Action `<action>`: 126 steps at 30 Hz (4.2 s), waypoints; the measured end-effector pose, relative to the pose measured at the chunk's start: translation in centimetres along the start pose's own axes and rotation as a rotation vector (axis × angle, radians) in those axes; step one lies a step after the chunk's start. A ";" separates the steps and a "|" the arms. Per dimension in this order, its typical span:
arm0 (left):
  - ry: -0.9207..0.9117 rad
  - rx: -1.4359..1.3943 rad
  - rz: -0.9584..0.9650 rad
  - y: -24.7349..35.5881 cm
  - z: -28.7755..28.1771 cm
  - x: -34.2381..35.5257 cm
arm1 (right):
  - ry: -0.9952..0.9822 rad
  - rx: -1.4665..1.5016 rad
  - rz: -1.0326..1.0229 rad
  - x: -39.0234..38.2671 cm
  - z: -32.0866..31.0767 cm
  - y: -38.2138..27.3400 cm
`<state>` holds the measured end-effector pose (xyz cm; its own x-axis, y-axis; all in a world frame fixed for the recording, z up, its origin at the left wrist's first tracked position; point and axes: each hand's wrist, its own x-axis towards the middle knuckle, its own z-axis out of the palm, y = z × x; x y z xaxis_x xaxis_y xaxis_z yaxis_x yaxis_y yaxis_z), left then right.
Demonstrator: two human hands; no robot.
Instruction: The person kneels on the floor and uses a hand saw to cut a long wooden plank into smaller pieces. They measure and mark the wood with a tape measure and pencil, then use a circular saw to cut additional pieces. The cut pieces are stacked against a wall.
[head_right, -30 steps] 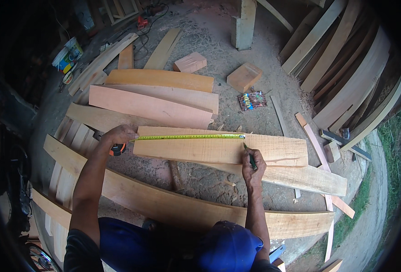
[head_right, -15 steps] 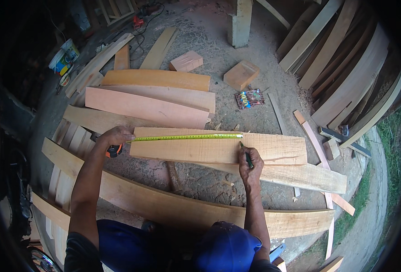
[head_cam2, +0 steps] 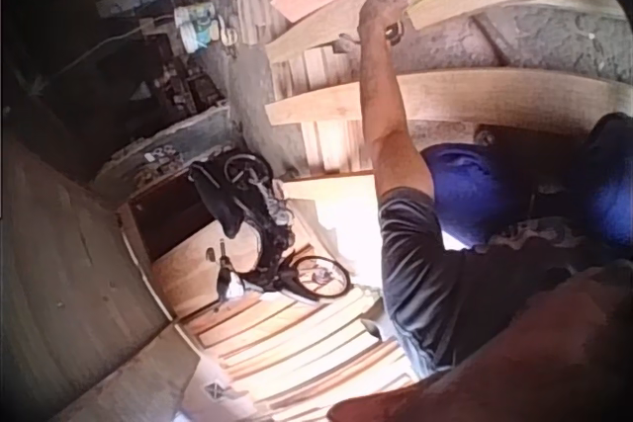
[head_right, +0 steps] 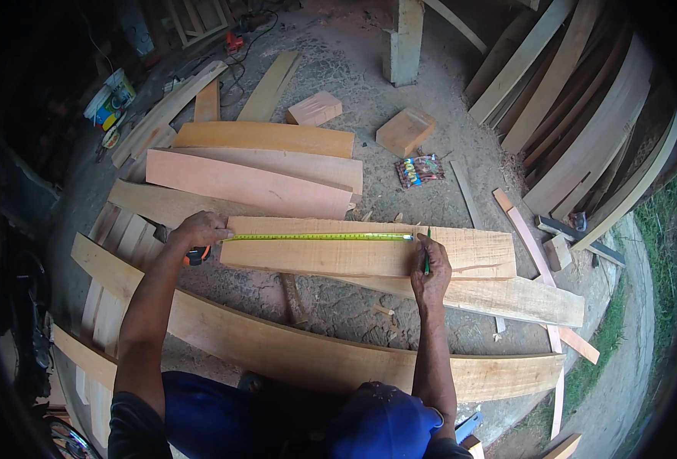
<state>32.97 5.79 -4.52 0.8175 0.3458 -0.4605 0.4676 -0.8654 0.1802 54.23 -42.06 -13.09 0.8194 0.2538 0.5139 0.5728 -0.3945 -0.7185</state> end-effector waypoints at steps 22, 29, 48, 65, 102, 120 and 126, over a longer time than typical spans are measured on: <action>-0.023 -0.094 -0.010 2.3 0.5 0.9 | 0.149 0.029 0.133 -0.9 1.3 2.4; -0.030 -0.066 -0.047 2.8 0.5 1.1 | 0.169 0.017 0.134 -0.9 1.4 2.8; -0.038 -0.054 0.067 4.5 0.7 2.1 | 0.285 -0.023 0.135 -0.4 1.4 3.7; -0.024 -0.034 0.025 4.0 1.4 2.4 | 0.169 0.231 0.395 -1.0 -3.5 1.0; -0.120 -0.297 0.106 5.3 0.8 0.7 | -0.116 0.028 0.347 -4.3 -9.0 -3.3; 0.196 -1.171 0.618 22.9 8.6 -5.1 | -0.953 1.147 0.851 -8.4 2.2 -14.1; 0.220 -1.237 0.555 23.4 6.3 -4.8 | -0.964 0.905 0.896 -8.7 1.6 -14.4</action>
<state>37.92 -18.40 -3.58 0.9755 0.2138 0.0513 -0.0385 -0.0637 0.9972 38.86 -37.23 -7.98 0.3877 0.8151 -0.4305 -0.5432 -0.1753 -0.8211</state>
